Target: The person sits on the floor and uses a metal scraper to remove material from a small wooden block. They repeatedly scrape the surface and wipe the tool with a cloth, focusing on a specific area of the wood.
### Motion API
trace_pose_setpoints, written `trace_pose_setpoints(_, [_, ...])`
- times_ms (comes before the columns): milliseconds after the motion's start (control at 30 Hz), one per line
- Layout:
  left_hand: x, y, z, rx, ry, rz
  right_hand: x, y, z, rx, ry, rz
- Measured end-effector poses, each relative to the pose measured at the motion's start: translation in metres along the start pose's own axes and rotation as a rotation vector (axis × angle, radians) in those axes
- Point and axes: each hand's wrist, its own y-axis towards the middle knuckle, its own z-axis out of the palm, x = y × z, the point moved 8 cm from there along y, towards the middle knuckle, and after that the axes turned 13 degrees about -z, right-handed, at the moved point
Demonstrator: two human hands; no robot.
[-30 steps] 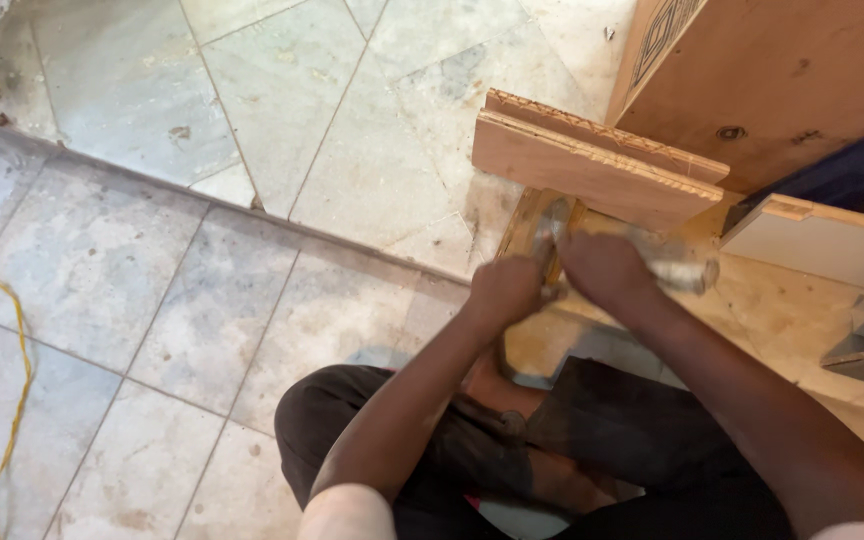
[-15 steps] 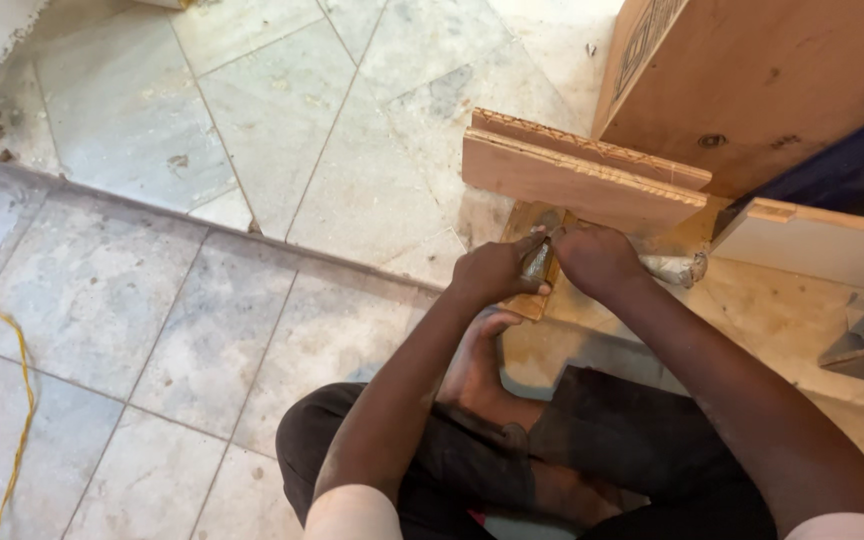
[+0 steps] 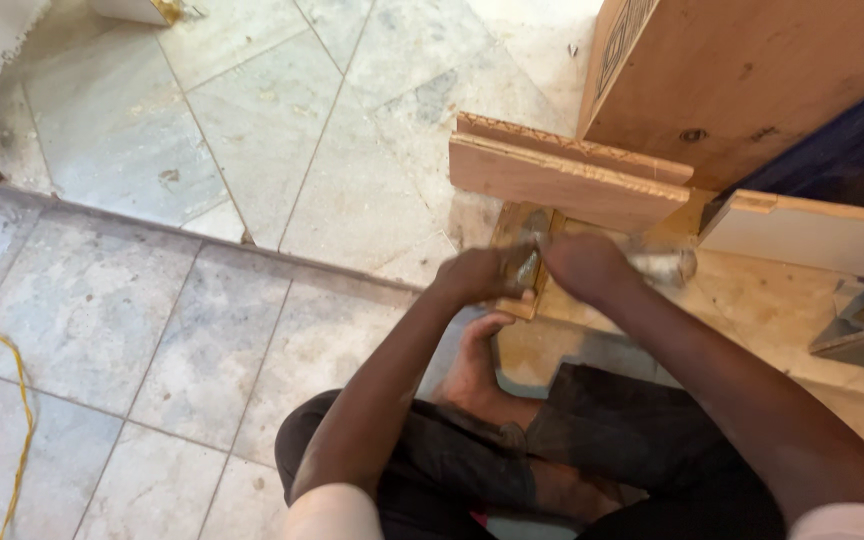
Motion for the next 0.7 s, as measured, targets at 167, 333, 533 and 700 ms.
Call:
trace_pose_setpoints(167, [0.01,-0.012,0.018,0.027,0.146,-0.004,0.024,-0.018,-0.002,-0.044,-0.058,-0.071])
trace_pose_setpoints(333, [0.003,0.019,-0.01,-0.025,0.067,-0.05,-0.018,0.013,0.001,0.022,-0.036,0.06])
trace_pose_setpoints(533, [0.007,-0.013,0.018,0.02,0.13,0.037,0.029,-0.024,0.0,0.011,-0.037,-0.061])
trace_pose_setpoints(700, [-0.002,0.008,-0.008,-0.034,0.053,0.043,-0.001,-0.003,-0.004,-0.078,-0.045,-0.012])
